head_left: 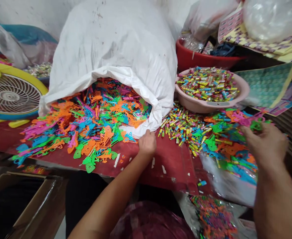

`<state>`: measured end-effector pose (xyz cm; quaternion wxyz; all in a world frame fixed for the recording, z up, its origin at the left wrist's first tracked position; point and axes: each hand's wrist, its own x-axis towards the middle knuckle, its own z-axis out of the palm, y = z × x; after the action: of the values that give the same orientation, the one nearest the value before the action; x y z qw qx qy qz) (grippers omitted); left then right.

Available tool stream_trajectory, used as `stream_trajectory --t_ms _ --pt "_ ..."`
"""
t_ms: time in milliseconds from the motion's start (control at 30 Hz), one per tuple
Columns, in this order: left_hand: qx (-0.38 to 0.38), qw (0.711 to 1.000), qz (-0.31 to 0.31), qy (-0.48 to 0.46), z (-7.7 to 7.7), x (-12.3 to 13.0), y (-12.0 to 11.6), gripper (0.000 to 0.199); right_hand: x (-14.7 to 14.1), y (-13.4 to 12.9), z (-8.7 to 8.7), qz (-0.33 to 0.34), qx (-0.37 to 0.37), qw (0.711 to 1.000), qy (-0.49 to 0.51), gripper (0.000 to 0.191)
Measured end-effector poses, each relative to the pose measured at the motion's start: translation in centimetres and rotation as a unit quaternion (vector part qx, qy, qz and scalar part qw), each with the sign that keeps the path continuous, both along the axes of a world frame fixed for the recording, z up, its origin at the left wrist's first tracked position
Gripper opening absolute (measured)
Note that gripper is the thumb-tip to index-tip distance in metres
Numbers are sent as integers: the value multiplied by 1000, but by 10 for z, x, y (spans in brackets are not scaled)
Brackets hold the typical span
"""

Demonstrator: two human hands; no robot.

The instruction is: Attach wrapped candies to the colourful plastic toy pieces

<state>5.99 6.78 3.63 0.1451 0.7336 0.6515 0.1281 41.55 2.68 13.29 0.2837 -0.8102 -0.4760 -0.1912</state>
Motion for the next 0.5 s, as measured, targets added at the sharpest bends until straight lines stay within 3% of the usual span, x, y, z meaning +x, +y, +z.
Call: stream_trajectory --t_ms 67,100,133,200,267,300,400,500 --pt "-6 1000 4 10 2 4 4 25 1 3 16 -87 14 992 -94 53" --pt "-6 1000 8 7 2 5 3 24 -11 4 18 -71 40 991 -110 58" --pt "-4 1000 10 1 2 5 0 23 -28 4 17 -5 71 991 -114 57" --pt "8 1000 7 -17 1 0 -12 22 -78 6 4 219 97 969 -64 41" --pt "24 998 7 -54 -3 -10 -31 20 -136 12 -18 422 41 904 46 27" --pt "29 996 8 -83 -5 -17 -43 20 -164 18 -29 491 -2 866 92 24" --pt "49 974 3 -220 -14 -40 -77 18 -238 42 -58 601 -90 778 161 20" --pt "90 934 2 -347 -22 -61 -98 27 -290 68 -71 644 -129 744 123 21"
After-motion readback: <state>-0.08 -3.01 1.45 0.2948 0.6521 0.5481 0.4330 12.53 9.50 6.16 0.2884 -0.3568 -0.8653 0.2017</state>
